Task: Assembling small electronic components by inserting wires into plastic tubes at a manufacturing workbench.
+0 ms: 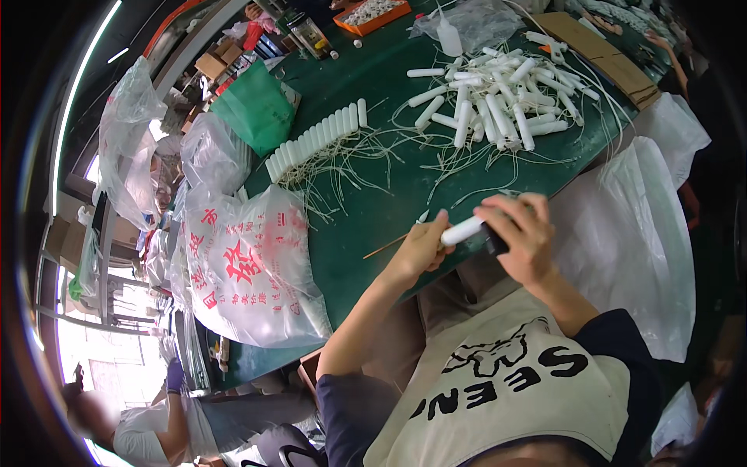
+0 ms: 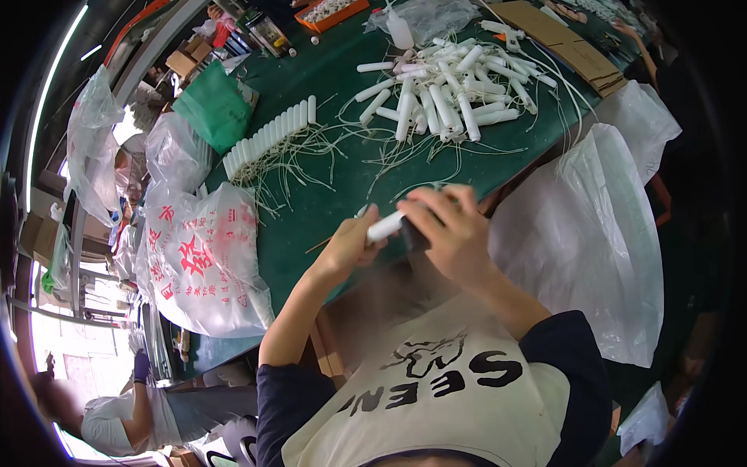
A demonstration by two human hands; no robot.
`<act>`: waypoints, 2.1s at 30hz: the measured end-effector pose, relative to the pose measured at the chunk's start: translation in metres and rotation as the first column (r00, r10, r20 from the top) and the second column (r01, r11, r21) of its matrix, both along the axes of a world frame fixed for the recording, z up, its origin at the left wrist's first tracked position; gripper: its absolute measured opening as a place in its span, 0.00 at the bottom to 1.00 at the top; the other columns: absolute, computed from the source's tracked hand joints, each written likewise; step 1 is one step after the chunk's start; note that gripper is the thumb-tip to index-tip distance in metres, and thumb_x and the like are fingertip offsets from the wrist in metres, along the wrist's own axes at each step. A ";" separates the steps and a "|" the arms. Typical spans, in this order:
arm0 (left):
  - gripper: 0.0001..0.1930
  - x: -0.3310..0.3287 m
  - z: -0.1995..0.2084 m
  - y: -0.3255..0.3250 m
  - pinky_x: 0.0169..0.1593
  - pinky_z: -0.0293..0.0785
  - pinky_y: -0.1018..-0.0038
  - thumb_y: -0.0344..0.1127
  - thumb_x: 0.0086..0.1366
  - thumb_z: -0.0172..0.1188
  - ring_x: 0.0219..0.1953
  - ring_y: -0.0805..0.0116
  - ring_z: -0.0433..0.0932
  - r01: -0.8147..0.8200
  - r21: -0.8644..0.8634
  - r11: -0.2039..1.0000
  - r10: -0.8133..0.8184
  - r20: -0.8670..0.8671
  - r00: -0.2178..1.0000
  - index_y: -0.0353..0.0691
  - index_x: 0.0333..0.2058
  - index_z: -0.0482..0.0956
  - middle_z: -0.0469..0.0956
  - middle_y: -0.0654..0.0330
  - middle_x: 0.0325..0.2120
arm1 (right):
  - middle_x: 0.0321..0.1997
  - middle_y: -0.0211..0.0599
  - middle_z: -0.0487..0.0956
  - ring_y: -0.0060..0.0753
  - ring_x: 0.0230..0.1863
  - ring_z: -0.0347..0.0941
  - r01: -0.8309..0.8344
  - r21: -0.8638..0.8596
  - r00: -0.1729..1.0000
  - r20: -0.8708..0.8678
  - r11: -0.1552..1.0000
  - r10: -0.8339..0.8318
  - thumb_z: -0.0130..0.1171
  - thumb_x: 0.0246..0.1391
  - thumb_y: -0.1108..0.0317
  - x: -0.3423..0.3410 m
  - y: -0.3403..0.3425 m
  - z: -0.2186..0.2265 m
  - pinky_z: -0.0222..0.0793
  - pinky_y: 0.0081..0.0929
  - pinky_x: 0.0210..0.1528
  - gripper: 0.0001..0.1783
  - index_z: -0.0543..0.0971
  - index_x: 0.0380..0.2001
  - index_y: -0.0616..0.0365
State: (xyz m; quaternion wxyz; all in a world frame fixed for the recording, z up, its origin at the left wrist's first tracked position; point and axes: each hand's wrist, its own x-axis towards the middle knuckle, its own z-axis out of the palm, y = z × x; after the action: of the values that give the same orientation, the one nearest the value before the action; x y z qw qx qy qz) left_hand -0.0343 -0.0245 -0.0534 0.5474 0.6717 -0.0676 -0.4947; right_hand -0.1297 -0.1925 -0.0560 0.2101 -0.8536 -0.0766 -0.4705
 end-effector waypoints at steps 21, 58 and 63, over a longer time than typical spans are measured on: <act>0.17 0.149 0.095 0.070 0.22 0.55 0.83 0.43 0.53 0.62 0.18 0.84 0.61 -0.611 -0.058 0.789 0.326 0.883 0.338 0.31 0.29 0.80 0.67 0.72 0.15 | 0.33 0.34 0.76 0.18 0.24 0.65 -0.030 0.482 0.999 -0.013 0.875 0.042 0.51 0.51 0.77 0.018 -0.047 -0.019 0.59 0.13 0.23 0.07 0.75 0.35 0.63; 0.16 0.084 0.066 0.089 0.24 0.56 0.89 0.30 0.66 0.46 0.26 0.81 0.59 -0.369 -0.511 0.776 0.495 0.130 0.859 0.29 0.50 0.62 0.67 0.61 0.34 | 0.23 0.35 0.75 0.26 0.21 0.69 0.086 0.468 0.995 -0.079 0.880 -0.055 0.56 0.52 0.73 0.065 -0.107 -0.022 0.65 0.18 0.26 0.07 0.77 0.34 0.64; 0.14 0.035 0.044 0.092 0.19 0.50 0.89 0.31 0.68 0.42 0.20 0.83 0.54 -0.437 -0.499 0.748 0.522 0.038 0.852 0.32 0.50 0.63 0.68 0.61 0.32 | 0.28 0.46 0.77 0.44 0.28 0.74 0.354 0.142 0.907 -0.295 0.924 -0.302 0.62 0.45 0.63 0.090 -0.123 -0.019 0.69 0.30 0.31 0.14 0.77 0.30 0.64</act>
State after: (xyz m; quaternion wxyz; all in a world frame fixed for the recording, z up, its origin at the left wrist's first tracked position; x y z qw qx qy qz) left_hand 0.0008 0.0675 -0.0096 0.7948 0.5527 -0.0588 -0.2438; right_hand -0.0398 -0.3160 -0.0755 0.2174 -0.8854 0.1435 -0.3849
